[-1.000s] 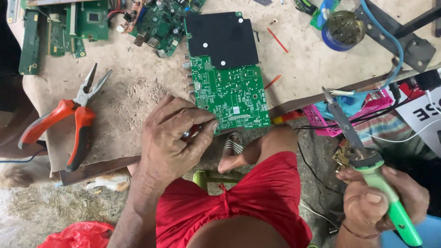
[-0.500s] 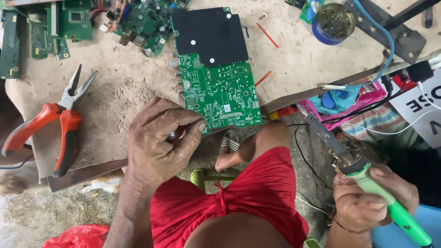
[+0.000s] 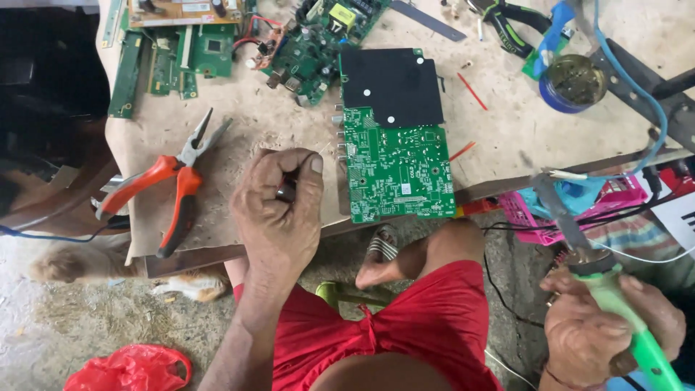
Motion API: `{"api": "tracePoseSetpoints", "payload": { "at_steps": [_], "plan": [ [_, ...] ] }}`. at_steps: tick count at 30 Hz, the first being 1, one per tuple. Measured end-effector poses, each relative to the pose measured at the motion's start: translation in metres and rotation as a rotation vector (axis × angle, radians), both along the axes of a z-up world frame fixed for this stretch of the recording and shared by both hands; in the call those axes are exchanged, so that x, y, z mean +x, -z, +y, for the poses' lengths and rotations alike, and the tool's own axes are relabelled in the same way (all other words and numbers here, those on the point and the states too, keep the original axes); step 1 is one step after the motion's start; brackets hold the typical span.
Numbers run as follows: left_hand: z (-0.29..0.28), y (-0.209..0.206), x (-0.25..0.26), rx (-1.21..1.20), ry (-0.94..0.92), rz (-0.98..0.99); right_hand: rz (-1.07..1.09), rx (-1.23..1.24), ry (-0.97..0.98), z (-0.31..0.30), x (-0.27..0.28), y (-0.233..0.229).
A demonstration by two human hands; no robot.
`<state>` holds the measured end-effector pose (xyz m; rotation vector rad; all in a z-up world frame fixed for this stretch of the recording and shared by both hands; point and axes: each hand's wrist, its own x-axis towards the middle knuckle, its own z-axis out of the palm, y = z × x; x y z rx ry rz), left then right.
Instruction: Soldering components on a green circuit board using a soldering iron and pliers on a cluttered workbench.
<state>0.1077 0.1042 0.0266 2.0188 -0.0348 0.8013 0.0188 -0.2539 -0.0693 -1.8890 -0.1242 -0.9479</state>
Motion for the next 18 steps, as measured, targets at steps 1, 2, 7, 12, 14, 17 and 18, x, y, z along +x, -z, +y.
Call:
{"api": "tracePoseSetpoints", "payload": {
  "at_steps": [1, 2, 7, 12, 14, 17, 18],
  "plan": [
    [0.001, 0.001, 0.0, -0.016, -0.004, -0.002, -0.074, 0.035, -0.105, 0.006, 0.01, -0.001],
    [0.001, 0.001, 0.001, -0.031, -0.009, -0.009, -0.152, 0.07, -0.21, 0.011, 0.022, -0.001],
    [0.004, 0.005, 0.003, -0.043, 0.035, 0.046, -0.13, -0.021, -0.037, 0.04, 0.037, -0.016],
    [0.006, -0.001, 0.004, -0.093, 0.05, 0.029, -0.18, -0.166, -0.001, 0.056, 0.045, -0.029],
    [0.008, 0.0, 0.002, -0.133, 0.006, 0.046, -0.132, -0.209, 0.113, 0.067, 0.044, -0.037],
    [0.01, 0.003, 0.004, -0.138, -0.018, 0.016, -0.088, -0.255, 0.154, 0.059, 0.048, -0.034],
    [0.011, 0.002, 0.004, -0.14, -0.022, 0.019, -0.086, -0.258, 0.149, 0.059, 0.049, -0.034]
  ]
}}
